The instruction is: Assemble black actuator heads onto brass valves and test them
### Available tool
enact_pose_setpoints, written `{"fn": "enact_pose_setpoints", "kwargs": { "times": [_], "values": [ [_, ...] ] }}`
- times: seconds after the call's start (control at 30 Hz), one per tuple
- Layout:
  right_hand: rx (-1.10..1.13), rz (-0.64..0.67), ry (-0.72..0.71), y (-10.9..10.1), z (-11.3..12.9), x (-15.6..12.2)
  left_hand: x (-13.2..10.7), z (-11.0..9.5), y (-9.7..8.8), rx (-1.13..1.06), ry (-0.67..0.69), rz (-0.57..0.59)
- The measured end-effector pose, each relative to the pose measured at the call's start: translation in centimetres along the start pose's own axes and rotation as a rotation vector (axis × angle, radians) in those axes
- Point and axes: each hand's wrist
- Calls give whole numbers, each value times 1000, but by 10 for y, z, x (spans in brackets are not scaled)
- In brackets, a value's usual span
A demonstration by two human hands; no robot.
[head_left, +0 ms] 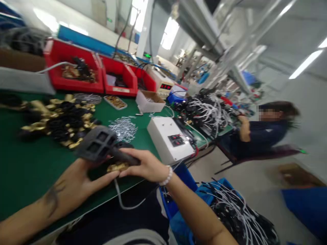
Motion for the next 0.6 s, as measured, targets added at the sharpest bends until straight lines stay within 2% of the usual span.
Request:
{"fn": "enact_pose_setpoints", "kwargs": {
  "times": [0.07, 0.13, 0.23, 0.33, 0.53, 0.6],
  "values": [
    [-12, -4, -3, -1, 0, 1, -8, 4, -4, -135, -4, -23],
    [-52, -5, -5, -3, 2, 3, -8, 6, -4, -213, 77, -60],
    [-94, -30, 43, -2, 8, 5, -2, 5, -3, -245, 160, -63],
    [-131, -80, 97, -1, 17, 3, 0, 4, -2, -257, 170, -77],
    [12, -333, -3, -10, 42, -24, -4, 6, 0, -223, 199, -89],
    [-97, -349, 49, -12, 51, -36, -4, 6, -1, -203, 209, -76]
  ]
}}
Point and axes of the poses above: each hand's wrist, its own x-axis towards the middle knuckle, its own y-axis out of the palm, z = x × y, and after that the axes turned 10 degrees about x, right-handed
